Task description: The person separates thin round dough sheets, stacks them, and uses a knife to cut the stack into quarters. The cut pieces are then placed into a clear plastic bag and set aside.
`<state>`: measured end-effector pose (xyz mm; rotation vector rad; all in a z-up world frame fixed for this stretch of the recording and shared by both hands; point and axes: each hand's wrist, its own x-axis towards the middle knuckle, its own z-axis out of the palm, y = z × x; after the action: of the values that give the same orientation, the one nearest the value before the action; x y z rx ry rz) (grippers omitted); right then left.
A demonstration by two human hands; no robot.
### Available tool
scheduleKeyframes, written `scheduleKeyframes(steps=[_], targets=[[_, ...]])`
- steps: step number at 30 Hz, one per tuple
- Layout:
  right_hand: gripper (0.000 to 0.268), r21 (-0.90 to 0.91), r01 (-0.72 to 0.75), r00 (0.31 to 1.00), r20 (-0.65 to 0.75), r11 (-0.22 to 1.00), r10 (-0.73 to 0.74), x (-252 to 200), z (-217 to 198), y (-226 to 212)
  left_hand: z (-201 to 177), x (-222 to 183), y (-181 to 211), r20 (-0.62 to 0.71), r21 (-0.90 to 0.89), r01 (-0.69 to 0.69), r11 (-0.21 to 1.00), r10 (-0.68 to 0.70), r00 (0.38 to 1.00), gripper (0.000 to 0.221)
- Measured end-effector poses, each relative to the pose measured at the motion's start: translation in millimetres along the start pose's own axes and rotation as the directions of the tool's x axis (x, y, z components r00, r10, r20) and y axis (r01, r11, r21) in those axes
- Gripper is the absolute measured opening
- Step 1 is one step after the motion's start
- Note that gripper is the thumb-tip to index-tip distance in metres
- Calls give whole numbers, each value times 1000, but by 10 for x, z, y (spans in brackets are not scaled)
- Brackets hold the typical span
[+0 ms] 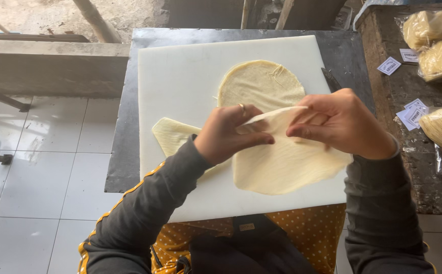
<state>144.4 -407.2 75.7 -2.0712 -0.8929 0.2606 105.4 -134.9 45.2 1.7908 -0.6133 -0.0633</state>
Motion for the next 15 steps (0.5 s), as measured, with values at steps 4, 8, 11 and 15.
scheduleKeyframes(steps=[4, 8, 11, 15], targets=[[16, -182, 80, 992, -78, 980, -96, -189, -14, -102, -139, -185, 29, -31, 67, -139, 988, 141, 990, 19], [13, -198, 37, 992, -110, 980, -60, -409, 79, -152, -218, -401, 83, -32, 145, -150, 978, 156, 987, 16], [13, -108, 71, 981, -170, 992, -89, -532, 65, -103, -268, -452, 96, -8, 58, -103, 993, 104, 995, 17], [16, -62, -66, 949, -312, 996, 43, -325, -9, 181, -356, -196, -79, -80, -185, -53, 981, 39, 996, 13]])
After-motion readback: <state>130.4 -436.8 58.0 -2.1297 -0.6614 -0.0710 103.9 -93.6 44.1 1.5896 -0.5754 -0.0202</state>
